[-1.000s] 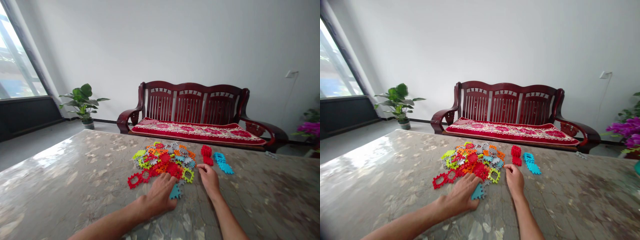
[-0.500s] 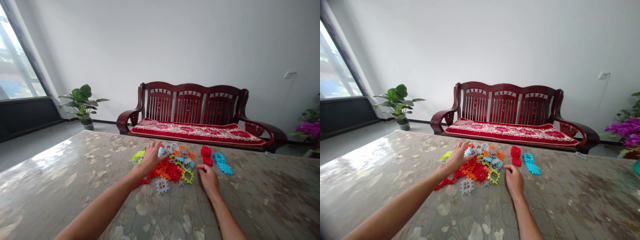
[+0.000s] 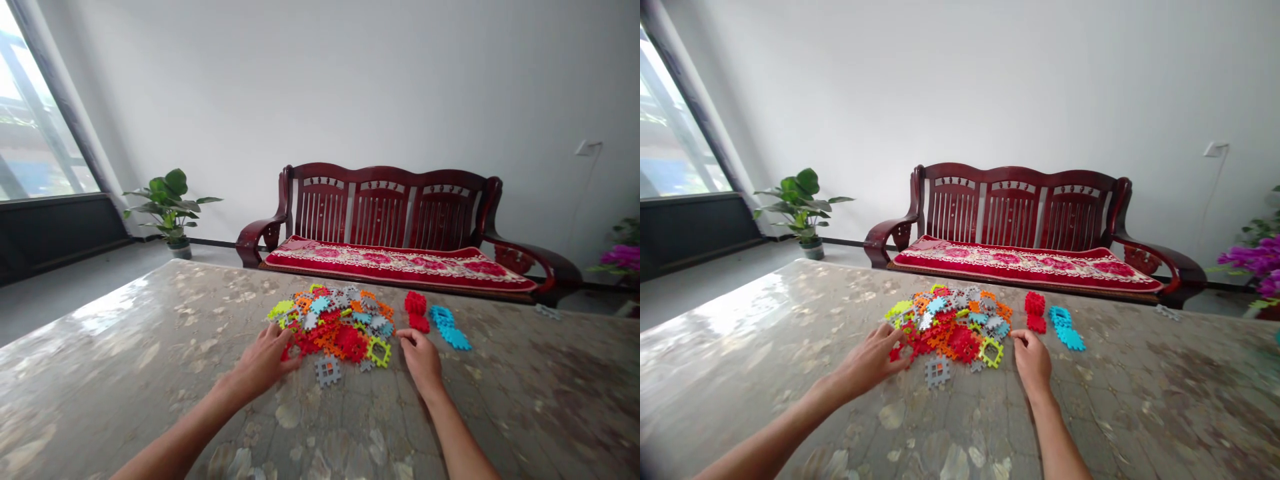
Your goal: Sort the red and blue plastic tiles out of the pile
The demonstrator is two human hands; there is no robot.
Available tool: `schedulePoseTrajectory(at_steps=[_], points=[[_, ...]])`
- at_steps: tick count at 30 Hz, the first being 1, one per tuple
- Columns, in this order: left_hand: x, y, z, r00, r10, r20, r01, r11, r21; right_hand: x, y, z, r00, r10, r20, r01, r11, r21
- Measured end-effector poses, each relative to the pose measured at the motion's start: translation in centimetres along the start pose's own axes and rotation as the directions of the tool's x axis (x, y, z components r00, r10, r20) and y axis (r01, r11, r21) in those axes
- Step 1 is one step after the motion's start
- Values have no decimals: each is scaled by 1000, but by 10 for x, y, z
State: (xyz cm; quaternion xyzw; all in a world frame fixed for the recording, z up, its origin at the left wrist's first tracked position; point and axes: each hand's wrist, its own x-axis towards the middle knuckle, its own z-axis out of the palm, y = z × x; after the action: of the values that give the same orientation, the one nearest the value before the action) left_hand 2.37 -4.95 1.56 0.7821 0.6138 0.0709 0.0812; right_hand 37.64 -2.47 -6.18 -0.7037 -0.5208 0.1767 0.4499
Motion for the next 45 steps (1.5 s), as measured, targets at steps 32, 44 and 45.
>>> schedulePoseTrajectory(at_steps=[32, 44, 45], points=[[-5, 56, 34, 971, 240, 1, -238, 964, -119, 0, -1, 1, 1000, -5, -12, 6, 1000, 17], [3, 57, 40, 965, 261, 34, -258, 963, -76, 0, -2, 1, 1000, -5, -17, 5, 1000, 1], [3, 56, 41, 964, 263, 26, -260, 962, -78, 0, -3, 1, 1000, -5, -17, 5, 1000, 1]])
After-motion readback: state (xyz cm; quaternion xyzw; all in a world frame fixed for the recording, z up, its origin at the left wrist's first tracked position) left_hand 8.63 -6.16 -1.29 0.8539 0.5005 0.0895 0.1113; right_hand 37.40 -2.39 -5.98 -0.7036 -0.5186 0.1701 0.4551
